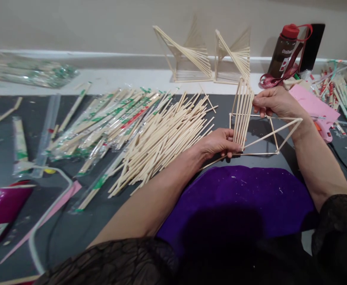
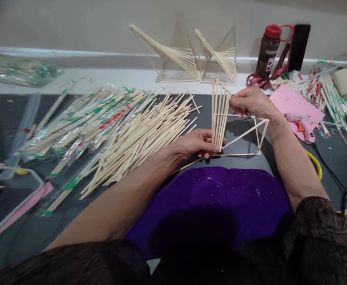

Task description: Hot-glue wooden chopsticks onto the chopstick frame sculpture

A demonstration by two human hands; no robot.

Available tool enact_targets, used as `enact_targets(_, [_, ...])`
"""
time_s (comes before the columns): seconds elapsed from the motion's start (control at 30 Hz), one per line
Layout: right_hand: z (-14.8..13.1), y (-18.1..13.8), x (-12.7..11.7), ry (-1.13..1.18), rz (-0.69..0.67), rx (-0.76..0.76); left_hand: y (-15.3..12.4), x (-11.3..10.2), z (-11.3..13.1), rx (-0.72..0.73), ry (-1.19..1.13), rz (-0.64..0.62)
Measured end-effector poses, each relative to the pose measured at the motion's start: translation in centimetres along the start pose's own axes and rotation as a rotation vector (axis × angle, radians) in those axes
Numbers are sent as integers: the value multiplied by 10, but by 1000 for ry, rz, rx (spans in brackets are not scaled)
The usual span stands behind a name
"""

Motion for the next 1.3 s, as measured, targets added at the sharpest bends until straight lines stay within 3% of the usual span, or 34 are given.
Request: enact_targets(1.3, [3,2,5,102,-53,18,6,-9,-8,17,10,15])
Point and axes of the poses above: each hand's wrist, its own y-axis towards the middle knuckle, its own x-axis out of the palm, z = x × y, the point moved 9 cm from there along y, towards the middle knuckle, and after that the axes turned 1 degree about x, right-handed, at the moved point
